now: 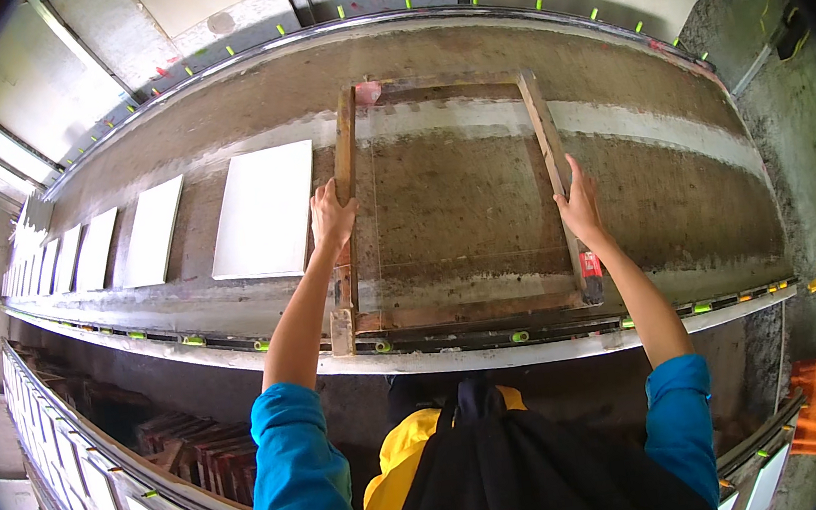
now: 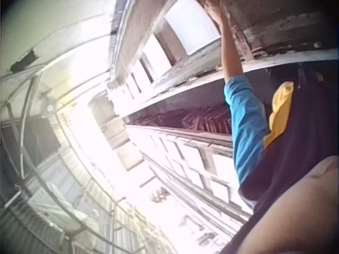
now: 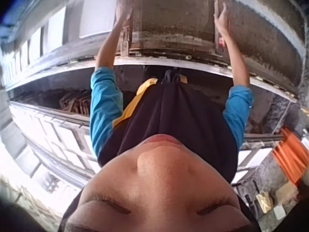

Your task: The person repeatedly picks up white square tiles from a stack and places them into a wooden frame on a conveyor belt. They press down on the tiles to secure them within the frame before moving to the next tile. The process is repeated multiple times in a continuous loop.

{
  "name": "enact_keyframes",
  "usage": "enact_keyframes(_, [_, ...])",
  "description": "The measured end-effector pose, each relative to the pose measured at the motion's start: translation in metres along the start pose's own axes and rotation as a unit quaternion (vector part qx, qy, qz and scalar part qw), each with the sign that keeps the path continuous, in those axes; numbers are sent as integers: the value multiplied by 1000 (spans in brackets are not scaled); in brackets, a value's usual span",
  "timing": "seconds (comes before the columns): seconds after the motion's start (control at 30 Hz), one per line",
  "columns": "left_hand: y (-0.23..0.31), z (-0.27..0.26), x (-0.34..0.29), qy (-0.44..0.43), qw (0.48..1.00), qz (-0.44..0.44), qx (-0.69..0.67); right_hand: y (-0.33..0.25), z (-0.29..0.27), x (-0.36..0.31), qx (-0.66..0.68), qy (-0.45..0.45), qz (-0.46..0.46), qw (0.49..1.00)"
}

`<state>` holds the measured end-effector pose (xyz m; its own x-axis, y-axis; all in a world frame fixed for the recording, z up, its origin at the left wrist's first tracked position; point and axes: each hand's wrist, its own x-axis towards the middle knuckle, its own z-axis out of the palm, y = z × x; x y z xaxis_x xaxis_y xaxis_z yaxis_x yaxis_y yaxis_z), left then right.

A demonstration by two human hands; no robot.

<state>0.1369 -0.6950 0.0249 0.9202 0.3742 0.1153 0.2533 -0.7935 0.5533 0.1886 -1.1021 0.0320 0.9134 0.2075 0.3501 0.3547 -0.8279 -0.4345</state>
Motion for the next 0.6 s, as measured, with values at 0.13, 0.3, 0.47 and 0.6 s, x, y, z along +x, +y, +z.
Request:
enact_keyframes(0.13, [-3, 6, 0, 4, 1000, 8, -10, 9, 0, -1, 4, 21, -50, 999])
enact_keyframes(0.3, [1, 14, -2, 4, 999, 37, -23, 12, -13, -12, 35, -19, 6, 999])
enact_keyframes(0.47, [27, 31, -8, 10, 998, 57, -32, 37, -30, -13, 61, 3, -12, 998])
enact_keyframes(0.6, [29, 35, -14, 11, 998, 60, -32, 42, -26, -20, 18, 21, -38, 999])
